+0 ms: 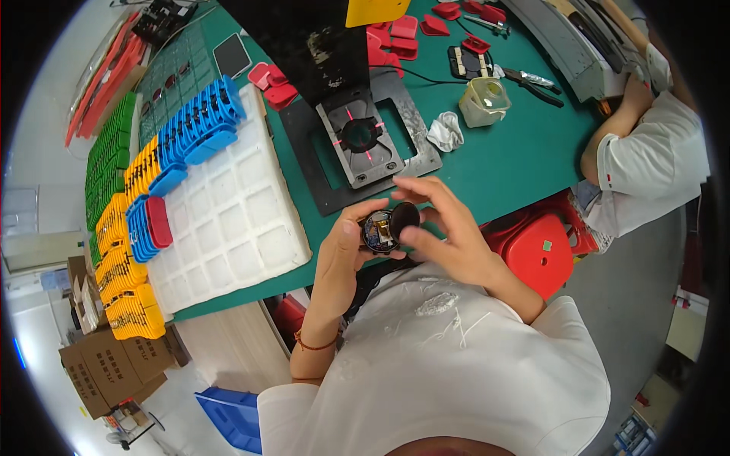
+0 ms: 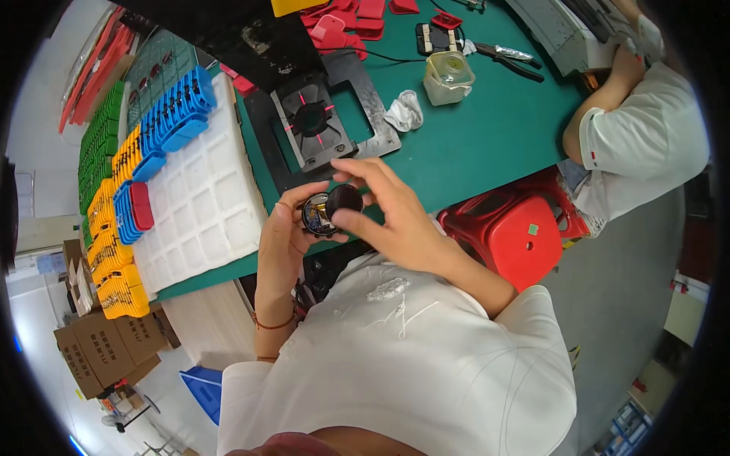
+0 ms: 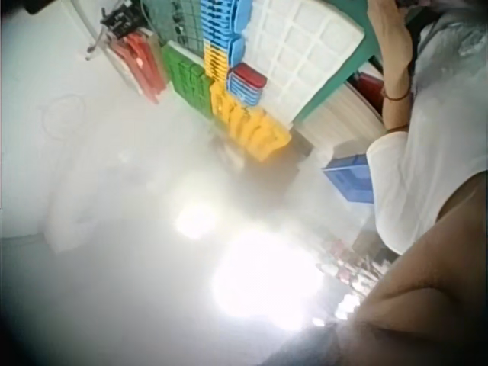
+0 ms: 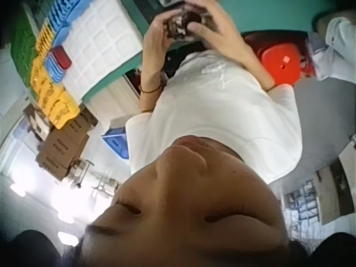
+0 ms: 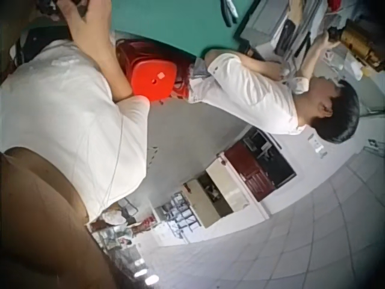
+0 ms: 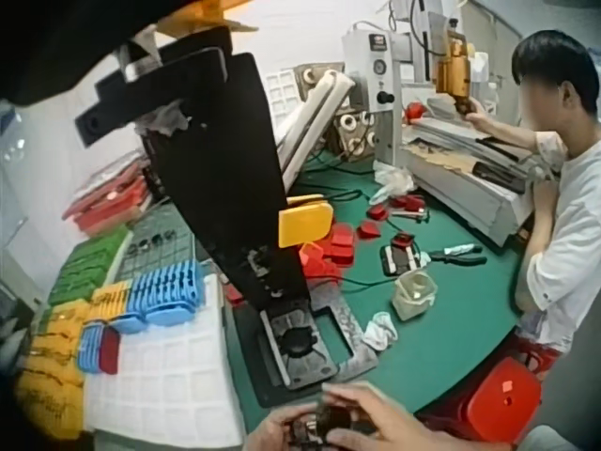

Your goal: Assemble circular electronic components into colorful plastic housings at a factory workstation.

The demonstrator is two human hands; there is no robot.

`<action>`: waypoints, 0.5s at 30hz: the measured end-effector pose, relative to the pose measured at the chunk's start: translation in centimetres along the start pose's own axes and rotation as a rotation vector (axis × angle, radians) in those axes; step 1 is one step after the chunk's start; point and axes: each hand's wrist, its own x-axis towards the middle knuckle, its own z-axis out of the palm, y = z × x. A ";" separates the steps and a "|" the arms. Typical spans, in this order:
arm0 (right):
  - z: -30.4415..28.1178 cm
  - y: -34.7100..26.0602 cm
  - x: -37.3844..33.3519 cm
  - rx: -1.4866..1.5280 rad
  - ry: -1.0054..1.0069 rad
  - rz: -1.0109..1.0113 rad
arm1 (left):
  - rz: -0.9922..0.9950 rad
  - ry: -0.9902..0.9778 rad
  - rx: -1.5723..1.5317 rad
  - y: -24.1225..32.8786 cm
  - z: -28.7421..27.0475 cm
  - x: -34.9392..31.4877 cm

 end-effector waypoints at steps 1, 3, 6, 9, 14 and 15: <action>0.1 0.3 -0.2 0.000 -0.005 0.003 | 0.008 -0.032 -0.013 0.0 -0.1 -0.2; 0.2 0.9 -0.5 0.382 -0.013 0.266 | 0.002 -0.007 -0.023 0.0 -0.1 -0.4; 0.0 0.9 -0.4 0.490 0.012 0.330 | -0.025 0.033 -0.014 0.1 0.3 -0.6; -0.4 1.0 -0.5 0.587 0.009 0.371 | 0.002 0.067 -0.001 0.1 0.7 -0.7; -0.7 0.2 -0.7 0.690 0.035 0.458 | -0.007 -0.028 -0.162 0.4 0.5 -0.8; -0.8 0.0 -0.8 0.679 0.061 0.434 | -0.006 -0.026 -0.168 0.5 0.6 -0.8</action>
